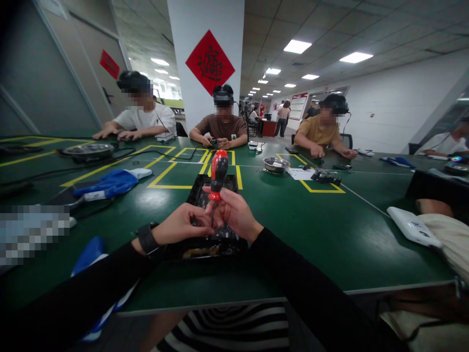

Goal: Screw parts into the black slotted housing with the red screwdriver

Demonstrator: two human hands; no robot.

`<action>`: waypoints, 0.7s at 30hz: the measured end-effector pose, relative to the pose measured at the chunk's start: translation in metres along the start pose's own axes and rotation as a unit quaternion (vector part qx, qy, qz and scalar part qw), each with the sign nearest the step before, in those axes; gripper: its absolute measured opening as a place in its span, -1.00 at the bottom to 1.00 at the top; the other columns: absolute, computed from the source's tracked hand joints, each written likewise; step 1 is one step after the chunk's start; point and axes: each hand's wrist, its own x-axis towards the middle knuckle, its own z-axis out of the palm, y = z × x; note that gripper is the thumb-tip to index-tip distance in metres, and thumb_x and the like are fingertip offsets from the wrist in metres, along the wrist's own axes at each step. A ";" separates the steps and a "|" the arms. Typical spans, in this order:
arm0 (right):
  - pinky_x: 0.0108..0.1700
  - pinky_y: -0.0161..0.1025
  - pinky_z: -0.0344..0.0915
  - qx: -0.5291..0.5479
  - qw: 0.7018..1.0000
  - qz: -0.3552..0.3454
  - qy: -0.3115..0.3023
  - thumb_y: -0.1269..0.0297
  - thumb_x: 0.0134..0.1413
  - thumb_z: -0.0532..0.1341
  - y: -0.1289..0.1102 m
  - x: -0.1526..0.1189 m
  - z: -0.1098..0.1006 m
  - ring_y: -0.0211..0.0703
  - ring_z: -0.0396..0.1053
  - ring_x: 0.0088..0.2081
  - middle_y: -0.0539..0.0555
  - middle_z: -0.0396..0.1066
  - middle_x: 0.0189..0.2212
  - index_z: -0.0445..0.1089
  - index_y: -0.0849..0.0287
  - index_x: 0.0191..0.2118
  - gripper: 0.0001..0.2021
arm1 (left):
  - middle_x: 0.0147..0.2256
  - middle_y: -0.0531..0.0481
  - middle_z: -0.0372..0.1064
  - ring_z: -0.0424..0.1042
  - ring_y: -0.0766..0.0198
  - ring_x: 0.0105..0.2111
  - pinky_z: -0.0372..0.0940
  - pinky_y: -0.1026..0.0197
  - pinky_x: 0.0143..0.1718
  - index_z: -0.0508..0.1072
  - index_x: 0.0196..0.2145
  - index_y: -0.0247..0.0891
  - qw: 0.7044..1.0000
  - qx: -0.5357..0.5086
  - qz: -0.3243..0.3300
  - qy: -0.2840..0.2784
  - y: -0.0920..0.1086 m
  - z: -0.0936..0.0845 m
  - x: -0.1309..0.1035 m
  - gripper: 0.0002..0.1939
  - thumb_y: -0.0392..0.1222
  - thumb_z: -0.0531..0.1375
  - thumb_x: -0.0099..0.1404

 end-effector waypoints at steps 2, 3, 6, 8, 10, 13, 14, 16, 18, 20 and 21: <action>-0.62 -0.40 0.16 -0.010 1.000 -0.012 0.002 0.16 0.14 -0.03 0.001 0.000 0.000 -0.43 0.16 -0.71 0.00 0.39 -0.47 0.22 0.19 -0.03 -0.66 | -0.49 -0.05 0.45 0.37 0.35 -0.51 0.24 0.34 -0.47 0.48 -0.43 -0.40 1.000 0.013 0.004 0.002 0.001 0.000 0.000 -0.73 -0.08 0.24 0.04; -0.62 -0.40 0.15 -0.014 1.000 -0.017 0.002 0.16 0.13 0.00 0.002 0.000 0.000 -0.44 0.16 -0.71 0.00 0.39 -0.46 0.22 0.18 -0.05 -0.68 | -0.48 -0.06 0.45 0.38 0.34 -0.50 0.25 0.33 -0.46 0.49 -0.43 -0.40 1.000 0.018 0.006 0.001 0.001 0.000 0.000 -0.73 -0.07 0.23 0.05; -0.65 -0.42 0.14 -0.027 0.999 -0.029 -0.002 0.14 0.08 0.07 0.005 0.000 -0.001 -0.44 0.17 -0.73 0.00 0.42 -0.46 0.21 0.17 -0.12 -0.72 | -0.47 -0.07 0.46 0.39 0.32 -0.48 0.26 0.31 -0.42 0.49 -0.43 -0.39 1.000 0.020 0.011 -0.005 0.001 0.000 0.000 -0.73 -0.08 0.22 0.06; -0.65 -0.43 0.14 -0.036 0.999 -0.038 -0.003 0.12 0.06 0.11 0.007 -0.001 -0.002 -0.44 0.16 -0.74 -0.01 0.42 -0.47 0.18 0.15 -0.15 -0.72 | -0.46 -0.08 0.47 0.40 0.32 -0.47 0.27 0.31 -0.42 0.50 -0.42 -0.40 1.000 0.018 0.011 -0.009 0.001 0.001 0.000 -0.73 -0.09 0.22 0.06; -0.64 -0.44 0.14 -0.042 0.998 -0.041 0.000 0.13 0.04 0.13 0.007 -0.001 -0.002 -0.46 0.14 -0.74 -0.04 0.41 -0.48 0.16 0.13 -0.15 -0.72 | -0.44 -0.08 0.47 0.41 0.30 -0.46 0.29 0.29 -0.39 0.50 -0.42 -0.40 1.000 0.018 0.009 -0.008 0.001 0.001 0.000 -0.73 -0.09 0.22 0.07; -0.62 -0.41 0.16 -0.029 0.999 -0.027 0.001 0.10 0.09 0.05 0.004 -0.001 -0.002 -0.45 0.14 -0.73 -0.03 0.40 -0.48 0.18 0.15 -0.09 -0.69 | -0.42 -0.09 0.48 0.42 0.28 -0.43 0.31 0.27 -0.37 0.50 -0.40 -0.39 1.000 0.010 0.007 -0.009 0.000 0.001 0.000 -0.74 -0.10 0.21 0.07; -0.62 -0.40 0.16 -0.020 1.000 -0.018 -0.001 0.10 0.12 -0.01 0.002 -0.001 -0.002 -0.43 0.15 -0.72 -0.01 0.39 -0.48 0.20 0.17 -0.06 -0.67 | -0.42 -0.09 0.48 0.43 0.28 -0.43 0.31 0.26 -0.37 0.50 -0.40 -0.38 1.000 0.004 0.006 -0.011 0.000 0.001 0.000 -0.75 -0.10 0.22 0.07; -0.61 -0.38 0.16 -0.002 1.000 0.002 -0.007 0.13 0.15 -0.11 0.001 -0.001 -0.002 -0.41 0.18 -0.70 0.02 0.40 -0.45 0.22 0.21 -0.02 -0.61 | -0.41 -0.08 0.49 0.43 0.27 -0.42 0.31 0.26 -0.36 0.50 -0.39 -0.37 1.000 -0.007 0.007 -0.013 0.000 0.000 0.001 -0.75 -0.11 0.22 0.06; -0.61 -0.37 0.15 0.007 1.000 0.011 -0.008 0.18 0.15 -0.12 0.000 0.000 -0.003 -0.40 0.19 -0.68 0.04 0.40 -0.45 0.25 0.25 -0.02 -0.60 | -0.41 -0.08 0.49 0.43 0.28 -0.42 0.31 0.27 -0.37 0.51 -0.40 -0.37 1.000 -0.015 0.010 -0.012 0.000 0.000 0.001 -0.76 -0.12 0.23 0.06; -0.62 -0.38 0.14 0.007 1.000 0.006 -0.002 0.20 0.14 -0.09 0.001 0.000 -0.003 -0.40 0.19 -0.68 0.04 0.40 -0.45 0.27 0.26 -0.04 -0.62 | -0.40 -0.08 0.49 0.43 0.28 -0.43 0.31 0.27 -0.37 0.50 -0.39 -0.37 1.000 -0.019 0.014 -0.014 0.001 0.000 0.001 -0.77 -0.13 0.23 0.06; -0.62 -0.38 0.14 0.005 1.000 0.001 0.001 0.20 0.14 -0.08 0.001 0.000 -0.003 -0.40 0.19 -0.68 0.03 0.40 -0.45 0.27 0.25 -0.04 -0.63 | -0.39 -0.08 0.49 0.43 0.28 -0.42 0.31 0.28 -0.36 0.50 -0.39 -0.37 1.000 -0.019 0.015 -0.016 0.001 0.000 0.001 -0.77 -0.13 0.22 0.07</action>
